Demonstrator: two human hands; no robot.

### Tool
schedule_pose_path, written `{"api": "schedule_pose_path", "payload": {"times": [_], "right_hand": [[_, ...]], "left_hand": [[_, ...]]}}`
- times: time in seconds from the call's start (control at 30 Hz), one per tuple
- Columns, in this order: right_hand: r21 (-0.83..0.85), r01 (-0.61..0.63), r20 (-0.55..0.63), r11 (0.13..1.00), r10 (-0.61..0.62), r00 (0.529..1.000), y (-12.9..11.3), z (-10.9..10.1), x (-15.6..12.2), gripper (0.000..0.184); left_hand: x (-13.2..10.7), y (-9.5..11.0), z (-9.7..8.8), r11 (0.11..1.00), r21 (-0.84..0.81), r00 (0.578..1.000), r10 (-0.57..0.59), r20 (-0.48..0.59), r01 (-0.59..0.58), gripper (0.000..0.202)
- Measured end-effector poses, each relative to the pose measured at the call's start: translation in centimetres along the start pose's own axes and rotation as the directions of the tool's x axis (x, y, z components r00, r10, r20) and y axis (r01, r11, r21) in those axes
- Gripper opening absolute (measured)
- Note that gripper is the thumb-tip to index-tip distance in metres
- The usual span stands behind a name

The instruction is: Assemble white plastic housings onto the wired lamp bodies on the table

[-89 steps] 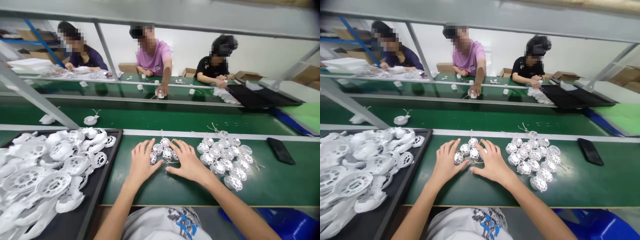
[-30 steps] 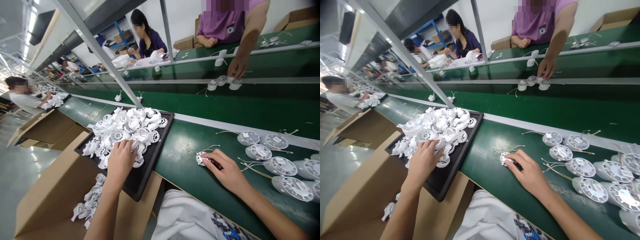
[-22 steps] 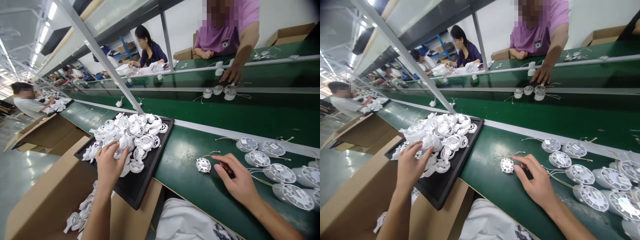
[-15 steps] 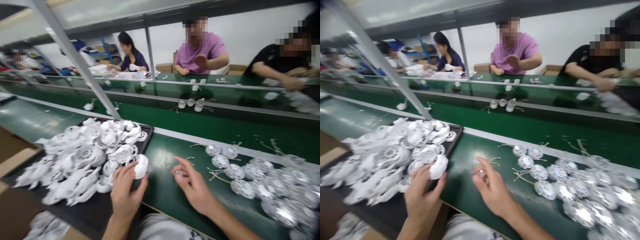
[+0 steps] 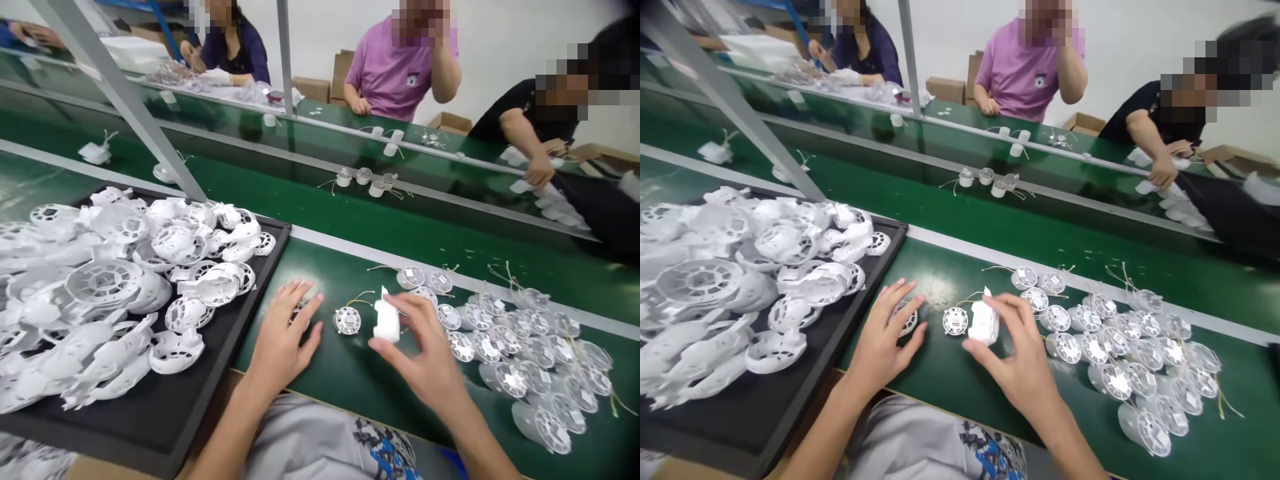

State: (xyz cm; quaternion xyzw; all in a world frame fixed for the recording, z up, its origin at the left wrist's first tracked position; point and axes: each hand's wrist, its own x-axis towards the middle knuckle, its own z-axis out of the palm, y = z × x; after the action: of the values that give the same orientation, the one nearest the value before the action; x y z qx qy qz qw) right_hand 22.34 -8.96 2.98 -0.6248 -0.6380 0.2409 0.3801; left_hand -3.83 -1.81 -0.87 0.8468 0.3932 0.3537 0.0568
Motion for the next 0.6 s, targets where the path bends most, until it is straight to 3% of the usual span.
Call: {"api": "schedule_pose_path", "payload": {"times": [0.1,0.2,0.3,0.4,0.47,0.6], "right_hand": [[-0.352,0.088,0.124,0.932,-0.047,0.991,2.5,0.2,-3.4,0.053],[-0.478,0.096,0.231,0.873,0.019,0.973,3.6,0.6,-5.4,0.061],[-0.381,0.014,0.292,0.924,0.106,0.95,2.7,-0.3,-4.6,0.062],[-0.185,-0.083,0.219,0.979,0.124,0.968,0.9,-1.0,-1.9,0.062],[-0.075,-0.041,0.161,0.996,0.052,0.985,0.1,-0.4,0.1,0.059],[0.036,0.111,0.239,0.993,-0.117,0.964,0.3,2.3,2.6,0.057]], "left_hand": [[0.7,-1.7,-0.1,0.999,0.046,0.99,-0.022,0.138,0.016,0.037],[1.6,-1.6,0.0,0.998,0.056,0.991,-0.023,0.136,0.016,0.038],[2.1,0.6,0.3,0.998,-0.033,0.984,-0.04,0.172,0.046,0.058],[1.7,2.8,1.5,0.984,-0.11,0.948,-0.103,0.302,0.142,0.09],[1.1,3.3,2.7,0.97,-0.121,0.92,-0.154,0.359,0.21,0.098],[0.2,2.7,4.4,0.942,-0.142,0.893,-0.231,0.387,0.305,0.11]]}}
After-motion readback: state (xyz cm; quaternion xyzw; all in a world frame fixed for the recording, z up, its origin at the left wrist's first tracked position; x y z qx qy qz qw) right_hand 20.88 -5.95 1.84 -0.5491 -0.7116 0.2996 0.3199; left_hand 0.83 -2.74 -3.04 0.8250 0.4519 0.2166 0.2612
